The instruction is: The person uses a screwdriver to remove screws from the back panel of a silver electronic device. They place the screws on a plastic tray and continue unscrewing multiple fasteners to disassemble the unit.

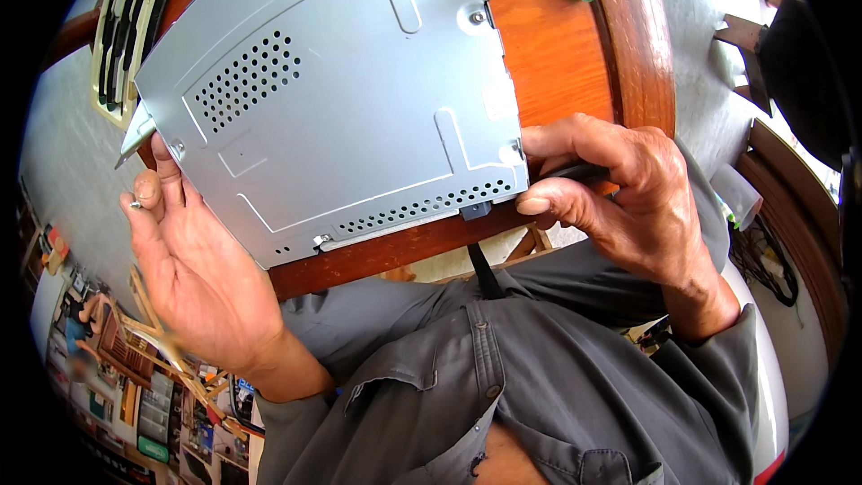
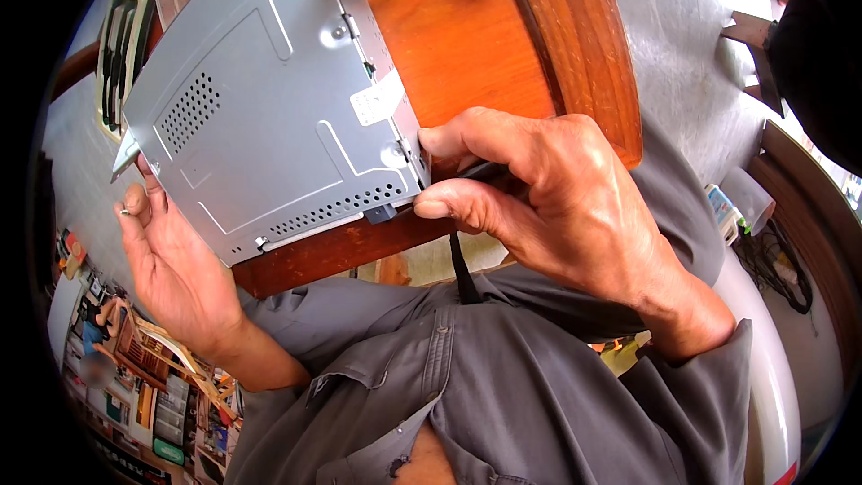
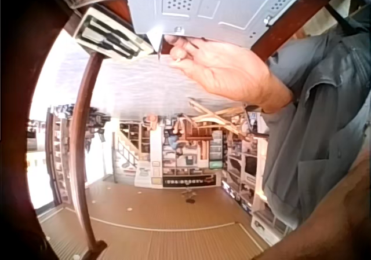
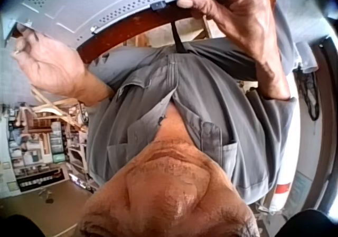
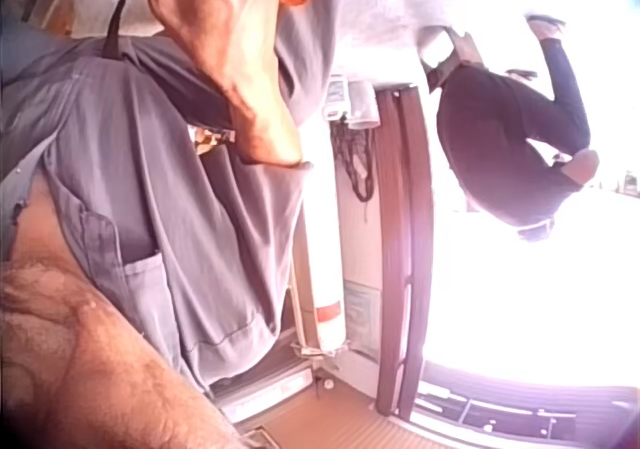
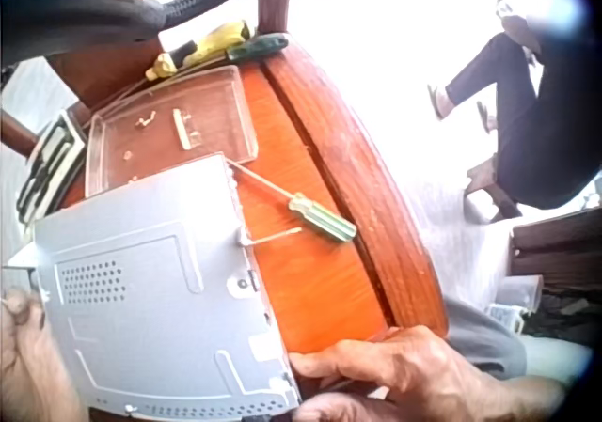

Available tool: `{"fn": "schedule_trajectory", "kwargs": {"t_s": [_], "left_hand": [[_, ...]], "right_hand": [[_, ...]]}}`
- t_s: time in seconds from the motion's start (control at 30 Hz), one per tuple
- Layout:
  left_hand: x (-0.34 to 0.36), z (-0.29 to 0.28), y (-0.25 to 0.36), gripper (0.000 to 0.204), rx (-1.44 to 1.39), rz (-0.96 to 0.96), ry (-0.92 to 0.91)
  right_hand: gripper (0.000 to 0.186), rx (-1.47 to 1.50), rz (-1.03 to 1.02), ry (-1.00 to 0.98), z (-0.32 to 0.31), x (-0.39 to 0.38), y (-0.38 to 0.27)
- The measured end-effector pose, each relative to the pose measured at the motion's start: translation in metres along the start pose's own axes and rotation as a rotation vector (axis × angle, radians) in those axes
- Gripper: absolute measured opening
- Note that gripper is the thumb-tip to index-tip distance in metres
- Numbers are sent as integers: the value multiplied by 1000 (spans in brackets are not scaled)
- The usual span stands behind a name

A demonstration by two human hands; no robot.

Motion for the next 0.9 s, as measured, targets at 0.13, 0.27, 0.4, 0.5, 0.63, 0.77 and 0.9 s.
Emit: {"fn": "schedule_trajectory", "kwargs": {"t_s": [0.13,0.27,0.4,0.5,0.63,0.77,0.9], "left_hand": [[0,1,-4,22,145,73,1],[3,-3,-3,23,185,92,-61],[3,1,-3,28,316,217,-82],[-2,15,-7,31,474,380,11],[-7,30,-9,32,638,609,22],[-18,36,-18,27,809,814,-111],[-28,44,-32,28,961,870,-329]], "right_hand": [[33,-21,10,-4,2,-2,0],[29,-103,-39,38,6,-8,-1],[24,-105,-93,63,6,-14,1],[21,-35,-130,108,6,-18,2],[16,115,-127,132,1,-24,1],[16,258,-73,211,-12,-28,4],[16,409,84,298,-27,-29,-5]]}}
Point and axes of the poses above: each hand's wrist, its own x-axis towards the middle knuckle, its own z-axis out of the palm, y = z × x, the point moved 2 cm from there along x, towards the middle knuckle, and after that the axes turned 5 degrees about -z, right-handed, at the moved point
